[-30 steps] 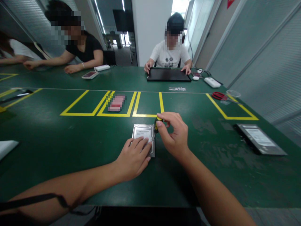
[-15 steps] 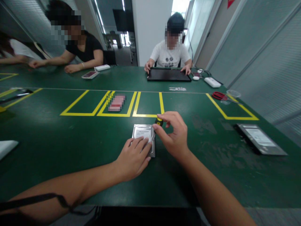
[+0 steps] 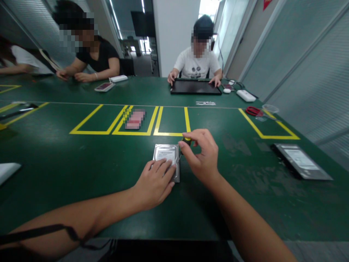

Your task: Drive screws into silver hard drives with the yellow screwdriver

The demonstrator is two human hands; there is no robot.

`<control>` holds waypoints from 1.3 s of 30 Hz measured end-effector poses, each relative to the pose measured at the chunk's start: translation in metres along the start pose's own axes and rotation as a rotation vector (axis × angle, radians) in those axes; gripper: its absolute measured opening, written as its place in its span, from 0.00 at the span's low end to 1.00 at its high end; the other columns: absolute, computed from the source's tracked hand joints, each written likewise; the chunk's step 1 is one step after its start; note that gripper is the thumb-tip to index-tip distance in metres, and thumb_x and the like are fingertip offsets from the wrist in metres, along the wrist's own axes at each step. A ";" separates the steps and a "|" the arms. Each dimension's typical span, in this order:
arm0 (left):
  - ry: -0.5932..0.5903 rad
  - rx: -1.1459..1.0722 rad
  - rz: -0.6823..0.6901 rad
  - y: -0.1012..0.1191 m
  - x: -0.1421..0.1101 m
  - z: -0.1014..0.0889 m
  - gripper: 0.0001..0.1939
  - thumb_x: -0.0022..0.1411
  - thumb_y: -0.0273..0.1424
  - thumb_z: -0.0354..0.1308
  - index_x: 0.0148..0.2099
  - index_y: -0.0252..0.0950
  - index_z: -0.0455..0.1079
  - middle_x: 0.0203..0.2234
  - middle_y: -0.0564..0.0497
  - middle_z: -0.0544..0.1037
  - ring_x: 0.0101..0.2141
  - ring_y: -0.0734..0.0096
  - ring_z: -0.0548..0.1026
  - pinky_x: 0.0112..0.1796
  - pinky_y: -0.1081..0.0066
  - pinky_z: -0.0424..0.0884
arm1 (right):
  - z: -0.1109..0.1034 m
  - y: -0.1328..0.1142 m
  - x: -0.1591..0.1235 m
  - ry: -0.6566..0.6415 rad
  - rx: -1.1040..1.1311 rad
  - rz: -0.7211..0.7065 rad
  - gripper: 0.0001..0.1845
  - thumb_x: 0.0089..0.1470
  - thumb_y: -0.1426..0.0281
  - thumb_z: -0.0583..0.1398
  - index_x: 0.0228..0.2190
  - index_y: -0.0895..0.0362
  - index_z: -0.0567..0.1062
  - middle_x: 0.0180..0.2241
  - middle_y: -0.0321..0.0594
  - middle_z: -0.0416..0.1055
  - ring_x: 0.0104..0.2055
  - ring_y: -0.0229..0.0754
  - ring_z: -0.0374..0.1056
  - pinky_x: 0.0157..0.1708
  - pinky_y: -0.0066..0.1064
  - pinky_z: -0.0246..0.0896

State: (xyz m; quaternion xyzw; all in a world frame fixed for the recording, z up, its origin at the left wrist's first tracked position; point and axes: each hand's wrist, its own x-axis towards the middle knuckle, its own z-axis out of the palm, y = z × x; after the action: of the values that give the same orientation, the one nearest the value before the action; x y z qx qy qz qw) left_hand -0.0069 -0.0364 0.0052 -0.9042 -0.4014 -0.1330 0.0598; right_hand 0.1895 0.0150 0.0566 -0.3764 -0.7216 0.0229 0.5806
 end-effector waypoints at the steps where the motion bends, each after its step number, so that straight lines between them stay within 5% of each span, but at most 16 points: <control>1: 0.000 0.002 0.001 0.000 0.000 0.000 0.24 0.70 0.40 0.48 0.62 0.33 0.64 0.59 0.39 0.68 0.59 0.48 0.64 0.53 0.50 0.60 | 0.000 0.000 -0.001 0.000 0.005 0.009 0.11 0.57 0.72 0.63 0.44 0.54 0.76 0.38 0.38 0.71 0.36 0.37 0.64 0.34 0.32 0.61; 7: 0.004 -0.002 0.001 0.001 0.000 0.000 0.24 0.71 0.40 0.47 0.62 0.33 0.64 0.59 0.39 0.68 0.59 0.49 0.63 0.53 0.50 0.60 | -0.001 0.001 -0.003 -0.028 0.087 0.047 0.13 0.60 0.73 0.59 0.47 0.54 0.74 0.46 0.42 0.72 0.44 0.42 0.68 0.39 0.36 0.64; 13: -0.002 -0.003 0.001 0.000 0.000 0.000 0.24 0.71 0.39 0.47 0.62 0.33 0.63 0.60 0.39 0.68 0.59 0.48 0.63 0.53 0.50 0.60 | 0.000 0.001 0.001 0.021 0.003 -0.014 0.11 0.54 0.72 0.66 0.41 0.55 0.75 0.37 0.38 0.68 0.34 0.36 0.62 0.34 0.32 0.60; 20: -0.011 -0.010 -0.001 0.000 0.000 0.000 0.24 0.71 0.39 0.47 0.62 0.33 0.63 0.60 0.39 0.68 0.59 0.48 0.63 0.53 0.49 0.60 | -0.002 -0.002 -0.002 -0.035 0.078 0.022 0.12 0.61 0.73 0.57 0.46 0.54 0.75 0.45 0.41 0.72 0.47 0.43 0.68 0.42 0.37 0.64; 26: -0.009 0.003 -0.001 0.000 -0.001 0.000 0.23 0.70 0.39 0.48 0.62 0.33 0.63 0.60 0.39 0.68 0.59 0.48 0.63 0.53 0.50 0.60 | 0.000 0.001 -0.001 0.002 -0.010 -0.019 0.11 0.56 0.70 0.64 0.42 0.53 0.75 0.39 0.40 0.71 0.40 0.40 0.67 0.36 0.34 0.62; 31: -0.006 -0.001 0.003 0.000 0.000 0.000 0.24 0.71 0.39 0.48 0.62 0.32 0.63 0.59 0.38 0.68 0.58 0.48 0.64 0.53 0.50 0.60 | 0.000 0.001 -0.005 -0.020 0.057 0.076 0.14 0.61 0.71 0.58 0.49 0.54 0.73 0.46 0.42 0.73 0.45 0.42 0.69 0.41 0.38 0.65; 39: -0.004 -0.002 0.006 0.001 0.000 -0.001 0.23 0.71 0.39 0.47 0.62 0.32 0.64 0.59 0.39 0.69 0.58 0.48 0.63 0.53 0.50 0.60 | -0.001 0.000 -0.005 -0.049 0.117 0.036 0.13 0.62 0.72 0.56 0.48 0.53 0.75 0.48 0.41 0.73 0.51 0.44 0.69 0.50 0.43 0.66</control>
State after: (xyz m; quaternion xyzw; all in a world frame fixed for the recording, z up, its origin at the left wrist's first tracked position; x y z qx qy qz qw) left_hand -0.0066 -0.0369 0.0064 -0.9057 -0.3987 -0.1314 0.0586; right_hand 0.1911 0.0121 0.0530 -0.3540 -0.7262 0.0849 0.5832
